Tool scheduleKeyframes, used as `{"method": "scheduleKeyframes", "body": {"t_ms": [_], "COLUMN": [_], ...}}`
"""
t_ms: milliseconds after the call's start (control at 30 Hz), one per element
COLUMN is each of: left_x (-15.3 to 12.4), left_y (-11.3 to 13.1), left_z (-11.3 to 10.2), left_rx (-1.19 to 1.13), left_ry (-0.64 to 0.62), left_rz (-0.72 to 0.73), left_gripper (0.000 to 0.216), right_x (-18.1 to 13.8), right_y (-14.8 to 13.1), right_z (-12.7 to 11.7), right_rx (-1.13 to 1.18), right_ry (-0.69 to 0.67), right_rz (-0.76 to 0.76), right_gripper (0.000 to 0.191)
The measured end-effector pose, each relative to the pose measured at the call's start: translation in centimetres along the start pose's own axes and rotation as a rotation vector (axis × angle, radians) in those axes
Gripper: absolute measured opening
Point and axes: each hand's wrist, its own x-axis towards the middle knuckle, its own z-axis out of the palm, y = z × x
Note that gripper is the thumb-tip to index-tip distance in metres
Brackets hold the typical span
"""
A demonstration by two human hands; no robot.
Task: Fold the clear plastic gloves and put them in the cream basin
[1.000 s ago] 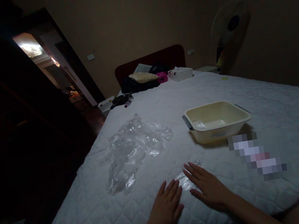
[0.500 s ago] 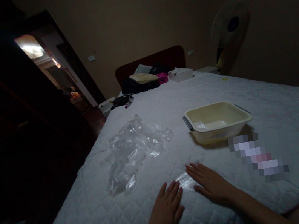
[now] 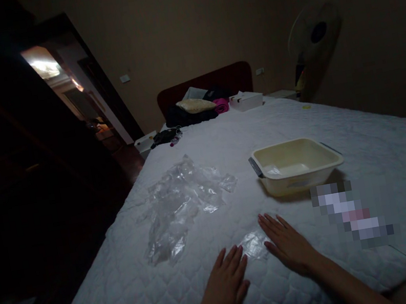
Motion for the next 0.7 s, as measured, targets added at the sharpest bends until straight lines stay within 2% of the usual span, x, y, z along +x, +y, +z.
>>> {"method": "scheduleKeyframes", "body": {"t_ms": [133, 267, 367, 433, 533, 700], "left_x": [0.0, -0.1, -0.3, -0.3, -0.4, -0.5], "left_y": [0.1, 0.2, 0.4, 0.5, 0.5, 0.6], "left_z": [-0.1, 0.4, 1.1, 1.5, 1.8, 1.7], "left_rx": [0.003, 0.025, 0.056, 0.072, 0.084, 0.101], "left_ry": [-0.003, 0.020, 0.059, 0.079, 0.101, 0.110], "left_rz": [-0.007, -0.031, -0.081, -0.103, -0.106, -0.112], "left_gripper": [0.049, 0.048, 0.051, 0.053, 0.054, 0.054], "right_x": [0.1, -0.1, -0.6, -0.9, -0.9, 0.4], "right_y": [-0.5, -1.1, -1.5, -2.0, -3.3, -5.6], "right_z": [-0.1, -0.9, -1.4, -1.5, -1.2, -0.4], "right_rx": [-0.006, -0.016, -0.003, 0.013, 0.064, 0.116], "right_ry": [0.054, 0.164, 0.273, 0.319, 0.303, 0.216], "right_rz": [0.050, 0.065, 0.007, -0.100, -0.216, -0.149], "right_gripper": [0.060, 0.062, 0.059, 0.055, 0.048, 0.044]}}
